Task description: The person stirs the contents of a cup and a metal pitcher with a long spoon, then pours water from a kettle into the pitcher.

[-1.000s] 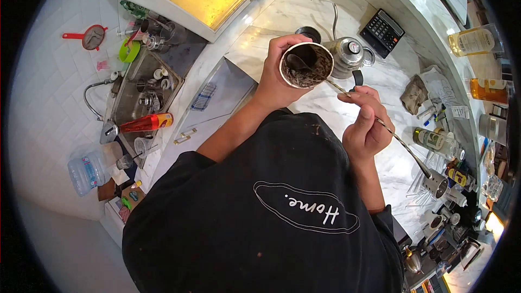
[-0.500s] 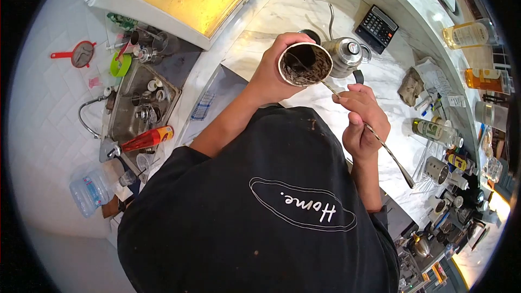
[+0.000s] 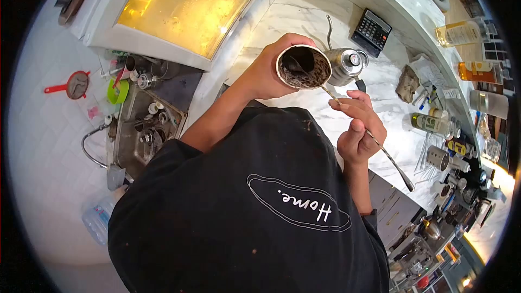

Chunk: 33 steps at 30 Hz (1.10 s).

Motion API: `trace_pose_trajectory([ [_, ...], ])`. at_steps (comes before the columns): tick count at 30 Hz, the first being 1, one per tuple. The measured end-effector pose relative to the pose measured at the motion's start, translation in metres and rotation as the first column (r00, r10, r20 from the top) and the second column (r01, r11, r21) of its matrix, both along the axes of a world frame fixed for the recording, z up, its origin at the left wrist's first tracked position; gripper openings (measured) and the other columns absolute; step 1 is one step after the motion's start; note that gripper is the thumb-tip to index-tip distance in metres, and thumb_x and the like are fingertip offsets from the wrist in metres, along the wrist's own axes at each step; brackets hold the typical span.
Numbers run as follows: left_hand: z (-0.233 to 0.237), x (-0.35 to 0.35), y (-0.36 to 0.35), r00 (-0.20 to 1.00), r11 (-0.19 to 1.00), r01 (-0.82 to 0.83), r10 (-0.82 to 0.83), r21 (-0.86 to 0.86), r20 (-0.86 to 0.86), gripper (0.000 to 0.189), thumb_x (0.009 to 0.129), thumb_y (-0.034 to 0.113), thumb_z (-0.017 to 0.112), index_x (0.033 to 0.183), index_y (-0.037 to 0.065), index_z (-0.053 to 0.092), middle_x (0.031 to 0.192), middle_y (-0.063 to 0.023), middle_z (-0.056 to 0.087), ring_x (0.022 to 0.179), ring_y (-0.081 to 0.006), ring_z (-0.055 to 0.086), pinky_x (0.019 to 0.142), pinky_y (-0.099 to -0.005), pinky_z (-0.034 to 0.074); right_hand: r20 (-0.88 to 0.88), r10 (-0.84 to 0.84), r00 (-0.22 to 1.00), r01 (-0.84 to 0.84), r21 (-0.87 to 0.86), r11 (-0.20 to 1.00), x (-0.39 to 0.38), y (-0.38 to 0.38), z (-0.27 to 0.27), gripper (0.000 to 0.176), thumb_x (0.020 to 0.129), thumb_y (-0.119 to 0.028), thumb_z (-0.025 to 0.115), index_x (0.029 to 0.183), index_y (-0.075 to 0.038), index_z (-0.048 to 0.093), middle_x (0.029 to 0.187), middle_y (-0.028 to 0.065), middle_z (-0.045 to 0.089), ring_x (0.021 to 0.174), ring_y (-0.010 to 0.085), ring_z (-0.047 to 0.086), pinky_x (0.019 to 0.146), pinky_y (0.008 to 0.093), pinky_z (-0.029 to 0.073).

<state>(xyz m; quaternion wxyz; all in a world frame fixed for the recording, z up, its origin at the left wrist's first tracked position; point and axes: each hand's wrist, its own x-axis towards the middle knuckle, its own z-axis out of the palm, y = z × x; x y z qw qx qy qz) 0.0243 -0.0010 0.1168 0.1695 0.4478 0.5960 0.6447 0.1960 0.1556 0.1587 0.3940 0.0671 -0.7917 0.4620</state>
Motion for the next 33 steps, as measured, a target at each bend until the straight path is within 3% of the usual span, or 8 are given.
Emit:
trace_pose_trajectory([
  [6, -0.007, -0.019, -0.007, 0.999, 0.999, 0.043, -0.043, 0.003, -0.031, 0.074, 0.068, 0.003, 0.091, 0.131, 0.006, 0.052, 0.128, -0.0115, 0.063, 0.121, -0.0227, 0.061, 0.104, -0.0359, 0.048, 0.049, -0.156, 0.987, 0.159, -0.061, 0.985, -0.013, -0.018, -0.010, 0.048, 0.112, -0.030, 0.037, 0.093, 0.004, 0.065, 0.080, 0.0177, 0.075, 0.078, 0.0244, 0.071, 0.090, 0.0495, 0.053],
  [13, -0.016, -0.032, -0.015, 0.989, 0.981, 0.138, -0.143, -0.133, -0.030, 0.070, 0.071, 0.004, 0.089, 0.131, 0.006, 0.054, 0.126, -0.0087, 0.065, 0.119, -0.0192, 0.063, 0.103, -0.0329, 0.048, 0.232, -0.342, 0.911, 0.392, -0.226, 0.892, -0.019, -0.036, -0.029, 0.043, 0.113, -0.025, 0.033, 0.099, 0.005, 0.060, 0.079, 0.0205, 0.073, 0.082, 0.0262, 0.070, 0.097, 0.0465, 0.050],
  [14, -0.019, -0.034, -0.015, 0.987, 0.978, 0.146, -0.155, -0.150, -0.051, 0.070, 0.071, 0.003, 0.090, 0.131, 0.006, 0.054, 0.126, -0.0082, 0.065, 0.118, -0.0181, 0.063, 0.103, -0.0320, 0.048, 0.251, -0.374, 0.893, 0.425, -0.197, 0.883, -0.019, -0.038, -0.030, 0.042, 0.113, -0.024, 0.034, 0.101, 0.006, 0.060, 0.080, 0.0197, 0.072, 0.085, 0.0280, 0.071, 0.096, 0.0451, 0.051],
  [15, -0.021, -0.035, -0.016, 0.983, 0.969, 0.182, -0.185, -0.168, -0.007, 0.072, 0.070, 0.003, 0.090, 0.132, 0.006, 0.054, 0.126, -0.0077, 0.065, 0.118, -0.0181, 0.063, 0.103, -0.0320, 0.048, 0.328, -0.338, 0.882, 0.433, -0.285, 0.855, -0.016, -0.042, -0.029, 0.042, 0.113, -0.025, 0.034, 0.103, 0.006, 0.060, 0.079, 0.0195, 0.072, 0.090, 0.0289, 0.071, 0.099, 0.0446, 0.048],
  [17, -0.023, -0.035, -0.017, 0.979, 0.967, 0.204, -0.198, -0.153, 0.055, 0.068, 0.067, 0.005, 0.090, 0.127, 0.008, 0.059, 0.123, -0.0092, 0.065, 0.115, -0.0242, 0.065, 0.099, -0.0333, 0.050, 0.309, -0.390, 0.867, 0.481, -0.319, 0.816, -0.020, -0.048, -0.030, 0.049, 0.111, -0.021, 0.038, 0.087, 0.005, 0.073, 0.078, 0.0102, 0.076, 0.095, 0.0226, 0.068, 0.094, 0.0374, 0.052],
  [23, -0.037, -0.052, -0.023, 0.954, 0.931, 0.299, -0.291, -0.209, 0.071, 0.076, 0.066, 0.004, 0.092, 0.133, 0.006, 0.054, 0.129, -0.0068, 0.062, 0.120, -0.0176, 0.061, 0.105, -0.0323, 0.047, 0.240, -0.392, 0.888, 0.451, -0.297, 0.841, -0.022, -0.055, -0.040, 0.048, 0.112, -0.023, 0.038, 0.090, 0.004, 0.071, 0.076, 0.0110, 0.075, 0.094, 0.0221, 0.068, 0.092, 0.0393, 0.052],
  [29, -0.038, -0.062, -0.024, 0.945, 0.920, 0.325, -0.306, -0.220, 0.116, 0.076, 0.067, 0.005, 0.092, 0.133, 0.007, 0.054, 0.129, -0.0060, 0.062, 0.119, -0.0180, 0.061, 0.104, -0.0325, 0.047, 0.278, -0.299, 0.913, 0.408, -0.611, 0.678, -0.024, -0.059, -0.041, 0.041, 0.112, -0.024, 0.038, 0.100, 0.007, 0.063, 0.084, 0.0192, 0.071, 0.081, 0.0260, 0.071, 0.085, 0.0392, 0.055],
  [33, -0.045, -0.066, -0.020, 0.953, 0.924, 0.301, -0.284, -0.235, 0.104, 0.073, 0.068, 0.005, 0.090, 0.132, 0.008, 0.055, 0.123, -0.0073, 0.067, 0.114, -0.0187, 0.065, 0.100, -0.0321, 0.050, 0.252, -0.311, 0.917, 0.392, -0.721, 0.571, -0.025, -0.053, -0.048, 0.040, 0.112, -0.025, 0.038, 0.102, 0.006, 0.060, 0.088, 0.0221, 0.069, 0.075, 0.0284, 0.072, 0.080, 0.0401, 0.057],
])
